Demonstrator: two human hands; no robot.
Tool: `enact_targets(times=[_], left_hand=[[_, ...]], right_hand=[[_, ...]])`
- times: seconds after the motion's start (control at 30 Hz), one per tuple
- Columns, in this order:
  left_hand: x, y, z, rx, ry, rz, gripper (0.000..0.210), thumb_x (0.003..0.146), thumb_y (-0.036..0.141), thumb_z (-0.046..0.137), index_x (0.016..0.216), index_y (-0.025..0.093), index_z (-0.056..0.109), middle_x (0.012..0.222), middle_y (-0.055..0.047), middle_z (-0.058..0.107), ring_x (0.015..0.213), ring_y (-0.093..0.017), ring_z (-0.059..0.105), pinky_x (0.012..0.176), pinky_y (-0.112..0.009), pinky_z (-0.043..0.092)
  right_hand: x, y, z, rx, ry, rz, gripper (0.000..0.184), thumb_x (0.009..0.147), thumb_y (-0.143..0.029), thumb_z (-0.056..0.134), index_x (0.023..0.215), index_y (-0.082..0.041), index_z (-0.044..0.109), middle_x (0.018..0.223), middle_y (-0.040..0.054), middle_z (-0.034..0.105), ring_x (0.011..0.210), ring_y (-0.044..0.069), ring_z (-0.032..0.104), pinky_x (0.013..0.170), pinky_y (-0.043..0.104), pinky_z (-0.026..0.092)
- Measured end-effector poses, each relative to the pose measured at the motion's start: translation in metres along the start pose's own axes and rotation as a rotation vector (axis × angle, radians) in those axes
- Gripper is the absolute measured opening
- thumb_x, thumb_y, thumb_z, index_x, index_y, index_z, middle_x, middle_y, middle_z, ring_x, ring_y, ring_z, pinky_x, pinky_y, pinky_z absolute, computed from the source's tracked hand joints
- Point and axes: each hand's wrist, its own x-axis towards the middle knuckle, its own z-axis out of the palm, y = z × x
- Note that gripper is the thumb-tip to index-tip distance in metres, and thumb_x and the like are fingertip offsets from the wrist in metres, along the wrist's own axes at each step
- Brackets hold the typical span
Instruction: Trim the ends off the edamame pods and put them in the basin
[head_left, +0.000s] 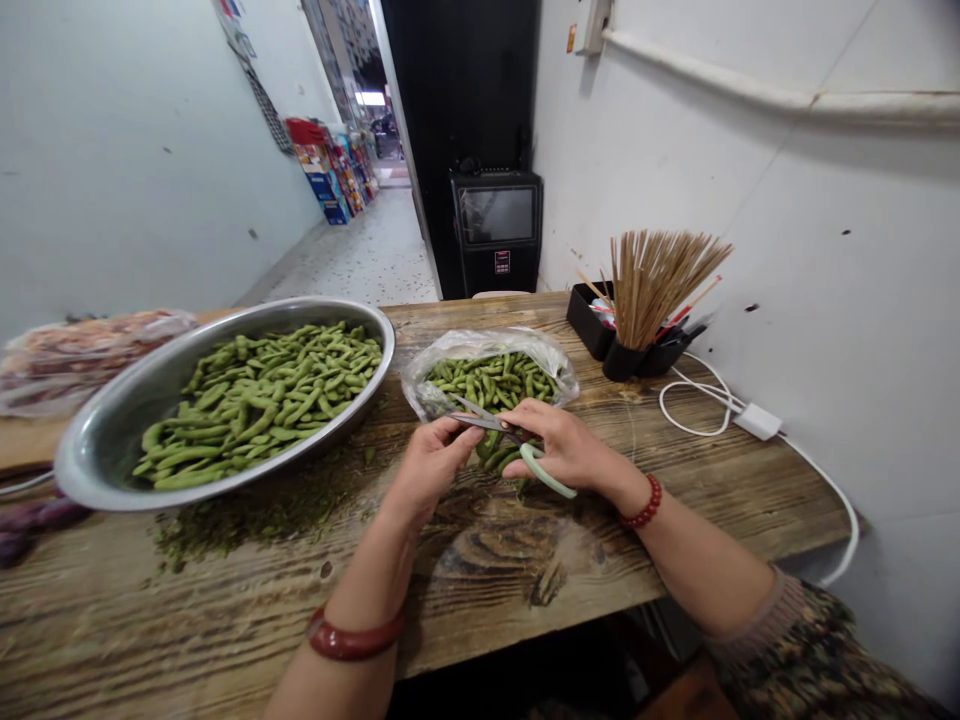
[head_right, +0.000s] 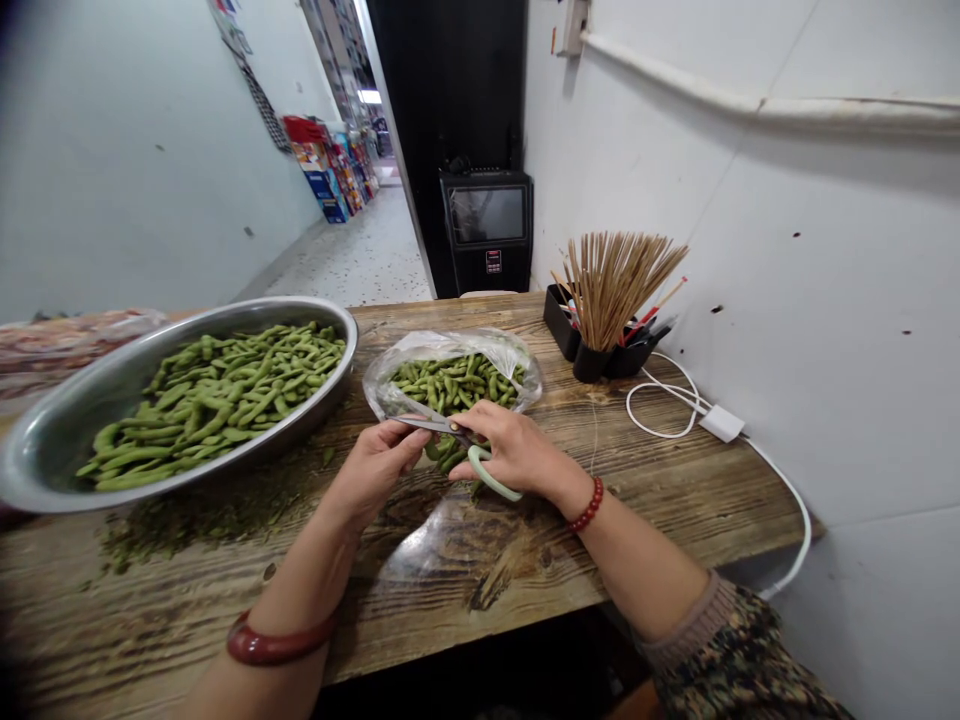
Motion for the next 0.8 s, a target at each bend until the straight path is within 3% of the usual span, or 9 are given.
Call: enact_targets(times=[0.13,0.27,0.43,0.63,0.8], left_hand=[[-0.002,0.004,0.004,0.04,0.003,0.005,0.026,0.071,0.035,0.069,0.086,0.015,0.073,0.056,0.003,0.054,0.048,-0.007,0.034,0.047,-0.021,0.024],[-0.002,0.004,0.004,0.052,-0.004,0.005,0.022,0.072,0.032,0.068,0.085,0.016,0.073,0.055,0.002,0.057,0.053,-0.01,0.043,0.053,-0.022,0.032],[-0.001,0.005,0.001,0.044,-0.002,0.044,0.019,0.071,0.029,0.069,0.082,0.015,0.073,0.078,-0.003,0.069,0.072,-0.015,0.056,0.066,-0.024,0.041],[0.0,0.006,-0.003,-0.151,0.036,-0.026,0.022,0.071,0.032,0.071,0.082,0.014,0.067,0.054,0.004,0.052,0.044,-0.004,0.033,0.042,-0.017,0.023],[0.004,0.005,-0.007,-0.361,0.127,-0.047,0.027,0.066,0.028,0.075,0.086,0.014,0.064,0.066,0.0,0.06,0.043,-0.003,0.034,0.037,-0.015,0.017]], right_hand=[[0.0,0.0,0.003,0.009,-0.009,-0.015,0.064,0.073,-0.046,0.073,0.126,-0.017,0.052,0.097,0.0065,0.054,0.083,0.018,0.053,0.073,0.029,0.046],[0.0,-0.001,0.005,0.0,-0.018,-0.015,0.055,0.076,-0.043,0.07,0.12,-0.015,0.055,0.091,0.0051,0.054,0.077,0.016,0.052,0.069,0.028,0.044],[0.002,0.0,0.002,0.003,-0.012,-0.022,0.046,0.078,-0.038,0.07,0.116,-0.016,0.058,0.087,0.0036,0.055,0.073,0.014,0.051,0.067,0.025,0.042],[0.003,0.003,0.003,0.039,0.041,0.004,0.043,0.076,-0.037,0.071,0.112,-0.016,0.061,0.084,0.0031,0.056,0.074,0.015,0.053,0.068,0.026,0.043],[0.003,0.005,0.004,0.076,0.173,0.035,0.056,0.073,-0.04,0.073,0.12,-0.016,0.055,0.099,0.0081,0.058,0.086,0.019,0.056,0.078,0.032,0.047]])
